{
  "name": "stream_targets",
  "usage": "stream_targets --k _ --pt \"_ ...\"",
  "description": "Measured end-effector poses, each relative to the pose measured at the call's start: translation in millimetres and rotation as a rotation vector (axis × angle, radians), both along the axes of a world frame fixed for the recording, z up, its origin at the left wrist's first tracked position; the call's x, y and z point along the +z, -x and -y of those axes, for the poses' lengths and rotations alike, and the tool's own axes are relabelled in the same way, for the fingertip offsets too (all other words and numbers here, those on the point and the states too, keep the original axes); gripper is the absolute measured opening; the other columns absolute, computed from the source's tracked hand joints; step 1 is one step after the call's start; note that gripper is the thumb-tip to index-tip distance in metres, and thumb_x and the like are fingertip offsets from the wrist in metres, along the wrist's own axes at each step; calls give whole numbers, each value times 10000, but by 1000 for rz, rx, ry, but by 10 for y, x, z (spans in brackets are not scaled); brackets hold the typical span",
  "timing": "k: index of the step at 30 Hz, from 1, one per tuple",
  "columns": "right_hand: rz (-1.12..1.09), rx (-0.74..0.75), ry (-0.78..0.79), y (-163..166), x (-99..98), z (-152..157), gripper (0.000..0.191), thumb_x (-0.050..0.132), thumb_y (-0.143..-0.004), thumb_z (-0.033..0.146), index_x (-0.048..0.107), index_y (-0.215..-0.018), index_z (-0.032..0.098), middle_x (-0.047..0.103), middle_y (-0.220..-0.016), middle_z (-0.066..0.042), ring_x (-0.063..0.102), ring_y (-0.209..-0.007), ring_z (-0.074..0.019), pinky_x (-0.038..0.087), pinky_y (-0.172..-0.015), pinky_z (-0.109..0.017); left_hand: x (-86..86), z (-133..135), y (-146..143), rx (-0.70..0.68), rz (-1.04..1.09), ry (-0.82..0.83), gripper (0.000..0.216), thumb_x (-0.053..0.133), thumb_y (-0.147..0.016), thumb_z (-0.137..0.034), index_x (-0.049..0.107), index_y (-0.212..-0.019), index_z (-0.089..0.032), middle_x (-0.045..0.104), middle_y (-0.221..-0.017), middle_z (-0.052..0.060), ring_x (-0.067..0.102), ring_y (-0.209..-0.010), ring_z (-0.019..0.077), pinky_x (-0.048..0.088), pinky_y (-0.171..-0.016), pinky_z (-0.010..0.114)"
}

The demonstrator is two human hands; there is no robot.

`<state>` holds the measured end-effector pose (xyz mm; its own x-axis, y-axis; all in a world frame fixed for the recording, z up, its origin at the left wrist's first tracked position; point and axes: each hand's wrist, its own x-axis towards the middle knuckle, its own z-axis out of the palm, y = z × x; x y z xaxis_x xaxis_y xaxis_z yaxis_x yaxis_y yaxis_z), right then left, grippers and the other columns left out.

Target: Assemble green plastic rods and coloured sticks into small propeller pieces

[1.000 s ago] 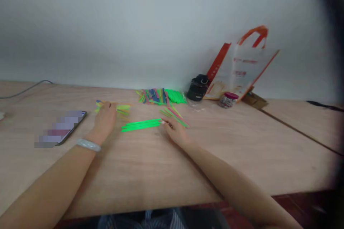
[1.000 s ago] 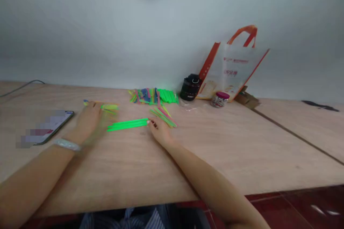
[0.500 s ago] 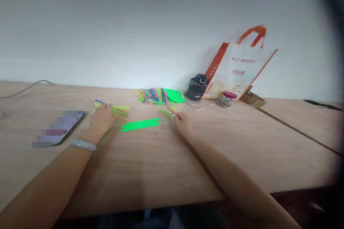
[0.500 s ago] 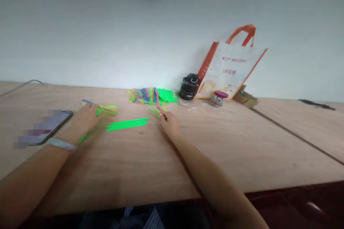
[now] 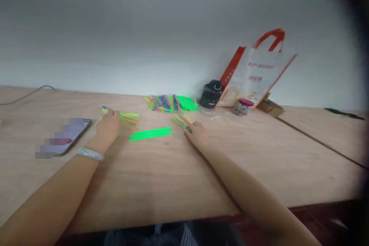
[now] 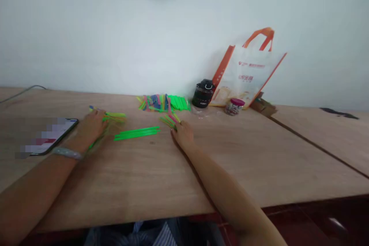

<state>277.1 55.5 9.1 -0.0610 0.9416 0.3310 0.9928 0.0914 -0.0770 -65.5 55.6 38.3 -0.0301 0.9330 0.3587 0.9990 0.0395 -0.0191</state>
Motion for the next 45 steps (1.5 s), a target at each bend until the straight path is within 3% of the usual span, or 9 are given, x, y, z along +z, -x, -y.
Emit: stream_targets --k 14,18,22,26,33,38,42,45 --pt "-21 -32 38 28 37 2 240 492 -865 275 663 -968 142 613 -1018 -120 546 -953 -208 400 -802 -283 191 203 -250 -77 -48 18 275 442 -836 -160 540 -1084 -91 556 -1075 184 556 -997 310 482 -780 406" --pt "-40 -34 50 55 58 10 227 492 -861 251 678 -927 138 619 -992 -129 556 -939 -212 406 -795 -287 128 273 -495 -346 14 -65 246 429 -860 -171 582 -1048 -132 572 -1039 125 540 -1001 255 457 -869 383" --pt "-69 -31 48 56 56 3 223 489 -859 242 679 -920 142 630 -966 -113 566 -919 -203 412 -793 -281 -127 330 -758 -708 46 -18 278 423 -891 -176 581 -1120 -165 587 -1130 91 507 -1068 221 424 -931 373" --pt "-58 -35 33 60 52 -2 229 472 -864 226 680 -890 134 635 -960 -124 573 -915 -204 412 -793 -278 -349 317 -866 -857 34 30 274 401 -932 -206 590 -1125 -164 602 -1174 86 488 -1109 209 404 -948 362" --pt "-52 -77 -14 86 57 -12 251 407 -889 201 647 -897 125 640 -944 -127 584 -844 -193 401 -713 -268 -381 325 -904 -851 -19 10 256 395 -947 -266 626 -1015 -178 619 -996 71 527 -988 203 425 -901 359" --pt "-201 1 -64 143 43 14 206 450 -872 237 617 -958 152 657 -918 -83 587 -785 -172 410 -682 -248 -389 344 -969 -826 0 10 233 426 -937 -277 632 -1000 -189 588 -968 80 535 -955 212 444 -849 359" --pt "-287 76 -59 259 23 82 273 441 -860 199 600 -1080 169 674 -983 -89 610 -860 -198 451 -743 -277 -454 295 -983 -814 58 21 187 454 -922 -253 612 -974 -168 584 -971 84 546 -944 217 455 -851 370" --pt "-310 155 -48 331 2 126 416 417 -853 138 524 -1252 187 643 -1152 -100 600 -997 -218 463 -842 -318 -524 244 -970 -806 125 21 168 466 -913 -219 599 -997 -161 585 -955 78 553 -943 212 461 -851 366"
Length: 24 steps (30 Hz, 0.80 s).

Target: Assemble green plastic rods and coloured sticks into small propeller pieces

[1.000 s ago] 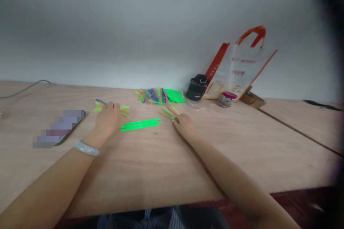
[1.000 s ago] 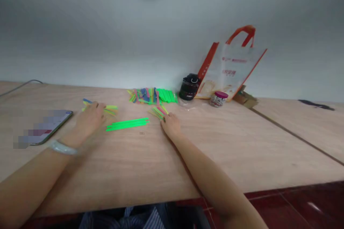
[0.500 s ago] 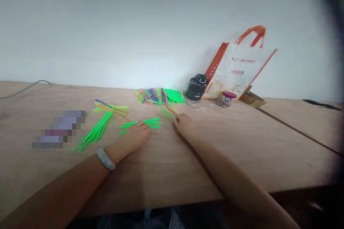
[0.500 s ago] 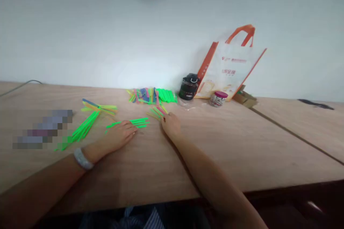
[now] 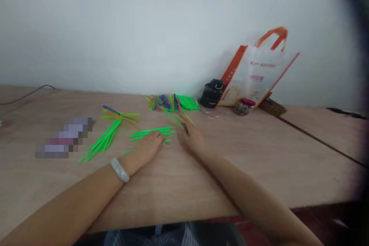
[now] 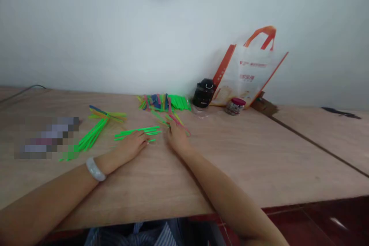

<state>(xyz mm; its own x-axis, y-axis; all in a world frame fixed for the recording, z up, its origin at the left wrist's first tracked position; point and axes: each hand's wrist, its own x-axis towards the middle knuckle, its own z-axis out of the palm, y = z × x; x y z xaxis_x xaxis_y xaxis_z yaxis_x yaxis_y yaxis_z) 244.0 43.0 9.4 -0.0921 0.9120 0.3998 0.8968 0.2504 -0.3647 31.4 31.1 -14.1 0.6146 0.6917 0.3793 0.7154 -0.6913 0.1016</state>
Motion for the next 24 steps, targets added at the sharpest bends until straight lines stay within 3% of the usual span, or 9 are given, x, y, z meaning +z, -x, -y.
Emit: stream_targets --k 4,11,13,15,18,24 --pt "-13 110 -3 35 -35 18 461 401 -840 99 528 -1271 204 523 -1349 -77 528 -1168 -204 436 -954 -340 -11 -5 11 21 12 6 163 464 -914 -227 609 -914 -153 588 -924 76 558 -917 209 467 -839 362" --pt "-196 241 40 111 -15 48 368 386 -885 166 614 -1171 210 616 -1219 -64 539 -1155 -171 415 -992 -343 68 26 2 75 78 -20 193 426 -919 -226 583 -1015 -167 599 -962 75 550 -932 216 464 -846 382" --pt "-273 254 107 147 -19 65 368 390 -881 171 621 -1160 230 646 -1154 -53 592 -1054 -165 468 -911 -327 74 19 1 57 139 -33 239 401 -924 -201 570 -1091 -173 583 -1002 77 543 -961 206 464 -866 370" --pt "-381 241 205 181 -39 80 364 373 -888 197 621 -1153 233 678 -1029 -48 640 -831 -150 518 -743 -295 79 15 3 26 196 -35 273 381 -930 -191 563 -1133 -184 569 -998 71 542 -949 191 475 -849 348" --pt "-535 261 316 217 -67 100 352 359 -898 258 616 -1134 212 679 -877 -39 583 -586 -123 492 -564 -263 89 18 10 -4 243 -29 282 376 -938 -208 576 -1136 -196 558 -966 63 543 -908 178 485 -815 332" --pt "-622 301 362 262 -55 136 325 406 -886 358 649 -1056 224 643 -764 -13 535 -538 -111 452 -519 -241 119 32 26 4 255 -1 288 386 -934 -197 588 -1139 -188 558 -955 71 541 -893 179 487 -800 323"
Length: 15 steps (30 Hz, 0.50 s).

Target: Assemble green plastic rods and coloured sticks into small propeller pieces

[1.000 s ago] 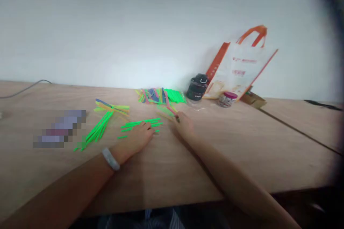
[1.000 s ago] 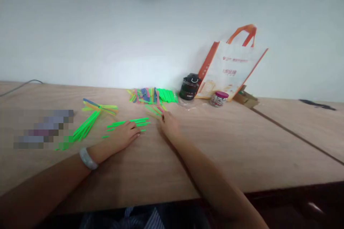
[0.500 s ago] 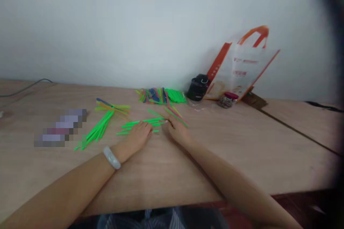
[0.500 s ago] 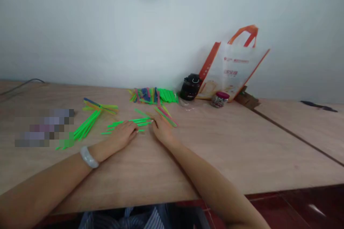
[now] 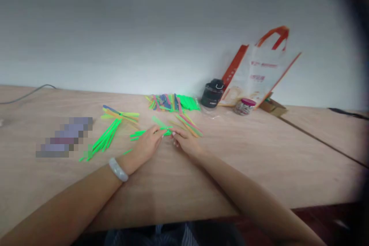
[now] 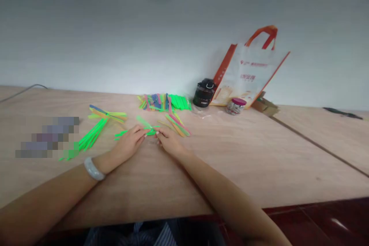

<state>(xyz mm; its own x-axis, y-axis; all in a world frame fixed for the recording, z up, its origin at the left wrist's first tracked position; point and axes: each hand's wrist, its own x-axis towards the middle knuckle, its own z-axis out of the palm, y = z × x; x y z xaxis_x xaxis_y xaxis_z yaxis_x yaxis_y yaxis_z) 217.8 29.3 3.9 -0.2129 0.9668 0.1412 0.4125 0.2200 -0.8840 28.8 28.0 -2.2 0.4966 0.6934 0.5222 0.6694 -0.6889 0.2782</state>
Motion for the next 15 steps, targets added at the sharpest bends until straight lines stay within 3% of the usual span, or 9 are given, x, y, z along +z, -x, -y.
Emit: stream_targets --k 7,15 --pt "-135 46 95 30 -15 33 310 441 -858 277 631 -1092 205 619 -762 -6 519 -549 -100 453 -545 -235 65 50 -4 56 -54 3 277 384 -931 -171 619 -1079 -179 551 -917 58 534 -838 169 478 -764 299" --pt "-35 75 80 59 2 75 366 436 -864 241 618 -1180 251 626 -747 4 536 -578 -105 476 -596 -241 53 64 11 118 -119 -28 300 368 -937 -167 627 -1088 -174 550 -906 64 537 -831 172 470 -740 288"
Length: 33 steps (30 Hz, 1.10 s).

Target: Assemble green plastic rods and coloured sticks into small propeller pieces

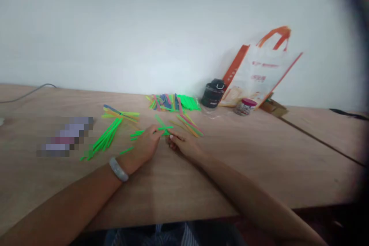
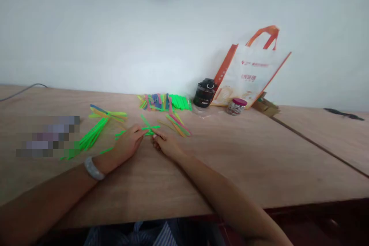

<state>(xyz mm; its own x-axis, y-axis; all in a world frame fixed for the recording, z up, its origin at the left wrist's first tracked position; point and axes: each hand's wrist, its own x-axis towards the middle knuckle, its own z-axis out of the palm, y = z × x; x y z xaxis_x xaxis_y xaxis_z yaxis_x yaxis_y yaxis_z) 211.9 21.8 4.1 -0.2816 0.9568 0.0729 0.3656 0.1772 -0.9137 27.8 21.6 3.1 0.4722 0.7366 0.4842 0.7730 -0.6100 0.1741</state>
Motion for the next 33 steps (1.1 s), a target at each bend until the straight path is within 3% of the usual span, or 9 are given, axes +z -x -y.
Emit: stream_targets --k 7,19,28,33 --pt "-42 24 2 -1 -26 18 393 456 -866 285 595 -1228 219 614 -744 -10 516 -580 -111 460 -595 -254 -15 -1 5 8 15 -7 291 385 -934 -165 648 -1058 -186 544 -859 43 527 -795 157 460 -715 265" --pt "68 61 -132 -7 -17 51 393 436 -879 279 589 -1236 219 556 -645 6 515 -604 -136 458 -616 -275 3 14 6 27 -51 -13 308 374 -933 -153 646 -1073 -180 559 -876 61 537 -808 172 461 -711 277" --pt "100 62 -155 15 -35 42 374 439 -884 283 606 -1216 242 590 -661 3 538 -603 -137 478 -622 -282 -102 -46 20 32 -88 -49 286 377 -937 -170 628 -1073 -187 552 -897 57 535 -828 172 466 -736 287" --pt "62 66 -161 17 -32 20 379 436 -882 289 598 -1222 244 636 -753 -12 535 -587 -127 481 -592 -274 -33 10 -25 47 -118 -55 275 396 -926 -164 606 -1103 -180 572 -941 72 541 -881 191 469 -773 314"
